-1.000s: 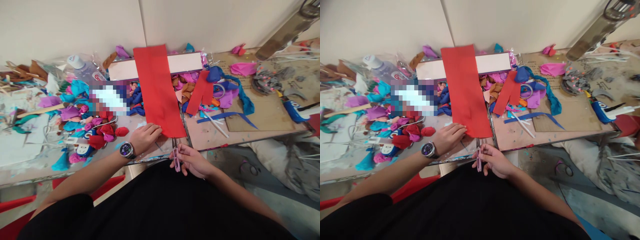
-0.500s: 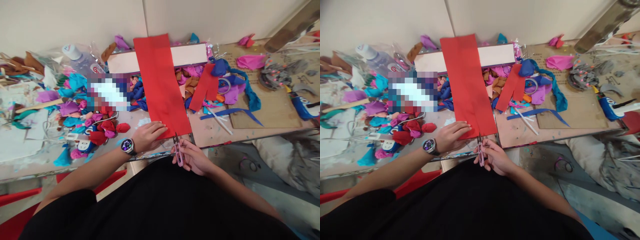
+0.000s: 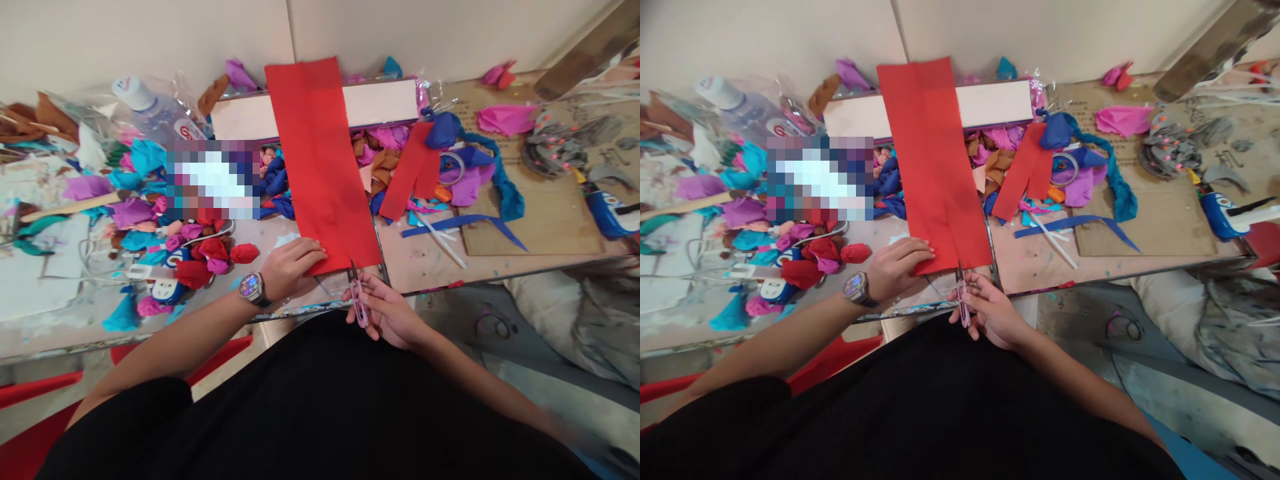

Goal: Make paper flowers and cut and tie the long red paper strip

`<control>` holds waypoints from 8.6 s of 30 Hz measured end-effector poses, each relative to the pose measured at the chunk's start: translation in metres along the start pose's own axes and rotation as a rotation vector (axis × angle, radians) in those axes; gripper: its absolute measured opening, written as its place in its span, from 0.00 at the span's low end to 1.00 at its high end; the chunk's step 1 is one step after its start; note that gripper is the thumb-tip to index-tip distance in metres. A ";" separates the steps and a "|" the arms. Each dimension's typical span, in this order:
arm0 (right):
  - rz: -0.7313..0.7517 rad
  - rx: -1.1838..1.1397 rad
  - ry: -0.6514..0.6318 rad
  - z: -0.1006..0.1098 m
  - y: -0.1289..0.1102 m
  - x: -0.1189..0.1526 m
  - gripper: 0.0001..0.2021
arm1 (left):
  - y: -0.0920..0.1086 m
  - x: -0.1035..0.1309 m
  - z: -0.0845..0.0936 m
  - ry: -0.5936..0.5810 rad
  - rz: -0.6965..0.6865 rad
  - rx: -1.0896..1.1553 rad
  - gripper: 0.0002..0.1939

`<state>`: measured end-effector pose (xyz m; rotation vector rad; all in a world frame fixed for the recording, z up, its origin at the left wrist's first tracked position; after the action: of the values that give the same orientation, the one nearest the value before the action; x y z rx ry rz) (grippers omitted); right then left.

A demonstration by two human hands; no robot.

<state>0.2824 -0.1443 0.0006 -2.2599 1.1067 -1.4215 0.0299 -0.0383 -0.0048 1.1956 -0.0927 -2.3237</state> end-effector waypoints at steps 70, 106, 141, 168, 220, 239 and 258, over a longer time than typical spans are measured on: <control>-0.107 0.026 -0.067 -0.014 -0.006 -0.006 0.21 | 0.003 -0.003 0.002 0.055 0.045 0.080 0.16; -0.133 0.044 -0.117 -0.011 -0.007 -0.010 0.22 | 0.000 -0.004 0.003 0.062 0.031 0.096 0.13; -0.066 0.050 -0.074 -0.017 -0.013 -0.016 0.22 | -0.002 0.001 0.008 0.029 0.064 0.132 0.16; -0.059 0.075 -0.041 -0.020 -0.013 -0.014 0.21 | 0.001 -0.002 0.009 0.028 0.042 0.160 0.17; -0.042 0.097 -0.037 -0.022 -0.016 -0.015 0.22 | -0.001 -0.004 0.012 0.033 0.012 0.158 0.15; -0.034 0.104 -0.030 -0.017 -0.018 -0.012 0.15 | -0.006 -0.003 0.008 0.012 0.079 0.115 0.19; 0.002 0.206 -0.013 -0.022 -0.021 -0.018 0.21 | -0.011 0.002 0.003 0.057 0.161 0.125 0.09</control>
<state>0.2686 -0.1134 0.0111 -2.1199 0.9120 -1.4455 0.0225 -0.0304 -0.0077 1.2650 -0.3071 -2.1687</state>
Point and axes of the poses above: each hand's wrist, its own x-axis away from the middle knuckle, its own z-axis out of the back of the hand, y = z × x, the point moved 1 cm from there along -x, towards the middle knuckle, and after that the axes turned 14 degrees about y, right-handed, at the moved point
